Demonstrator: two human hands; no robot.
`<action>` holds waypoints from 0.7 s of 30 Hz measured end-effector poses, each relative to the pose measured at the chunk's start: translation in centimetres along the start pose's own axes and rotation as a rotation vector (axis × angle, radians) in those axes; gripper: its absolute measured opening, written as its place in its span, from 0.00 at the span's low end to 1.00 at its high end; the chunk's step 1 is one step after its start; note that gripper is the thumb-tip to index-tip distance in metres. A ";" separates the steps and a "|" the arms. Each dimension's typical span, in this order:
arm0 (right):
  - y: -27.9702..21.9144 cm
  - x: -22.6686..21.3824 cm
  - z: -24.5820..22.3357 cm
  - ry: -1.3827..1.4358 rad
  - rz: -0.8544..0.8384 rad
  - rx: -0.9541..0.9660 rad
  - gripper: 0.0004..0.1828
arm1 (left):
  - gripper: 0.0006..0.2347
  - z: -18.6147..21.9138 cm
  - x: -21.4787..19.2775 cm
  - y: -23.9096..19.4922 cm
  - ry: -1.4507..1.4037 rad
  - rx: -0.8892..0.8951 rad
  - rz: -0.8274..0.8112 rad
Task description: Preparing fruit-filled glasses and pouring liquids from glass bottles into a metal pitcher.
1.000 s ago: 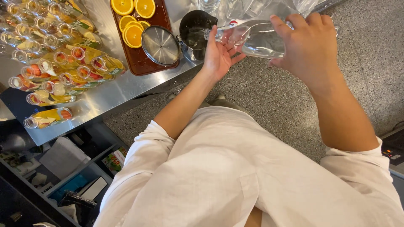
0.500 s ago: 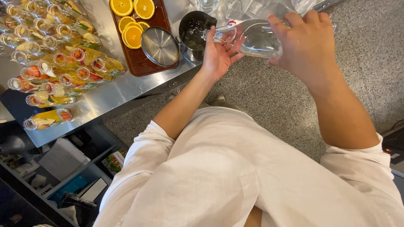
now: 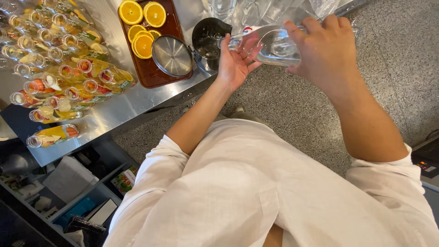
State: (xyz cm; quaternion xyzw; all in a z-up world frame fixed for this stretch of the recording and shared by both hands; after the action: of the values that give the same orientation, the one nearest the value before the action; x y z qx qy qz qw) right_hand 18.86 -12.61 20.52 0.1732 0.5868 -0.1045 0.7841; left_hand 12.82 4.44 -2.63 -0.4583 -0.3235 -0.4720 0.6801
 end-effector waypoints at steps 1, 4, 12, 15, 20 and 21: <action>0.0 0.0 0.0 -0.012 -0.010 -0.005 0.54 | 0.33 0.1 0.1 -0.1 0.022 0.007 -0.001; 0.0 0.0 -0.1 -0.018 -0.011 -0.010 0.54 | 0.32 0.3 0.6 -0.5 0.037 0.008 0.021; -0.3 0.4 0.1 0.018 -0.001 -0.015 0.53 | 0.31 0.2 0.2 -0.3 -0.002 0.006 0.016; -0.3 0.5 0.1 0.020 -0.004 0.004 0.52 | 0.31 0.3 0.2 -0.2 0.009 0.012 -0.001; -0.4 0.8 0.2 0.039 -0.011 0.018 0.53 | 0.32 0.2 -0.1 -0.1 0.027 0.037 -0.005; -0.5 1.0 0.2 0.040 -0.011 0.016 0.53 | 0.32 0.2 -0.2 -0.1 0.027 0.038 -0.003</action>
State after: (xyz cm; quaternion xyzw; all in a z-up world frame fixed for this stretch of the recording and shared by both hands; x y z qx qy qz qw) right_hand 19.14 -13.14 19.53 0.1784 0.6025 -0.1103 0.7701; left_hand 12.67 4.68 -2.71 -0.4387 -0.3238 -0.4728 0.6922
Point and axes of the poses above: each hand's wrist, its own y-axis towards the middle knuckle, its own x-axis out of the palm, z = x × y, the point moved 3 cm from there along y, towards the middle knuckle, and after that the axes turned 4 degrees about y, right-handed, at the moved point
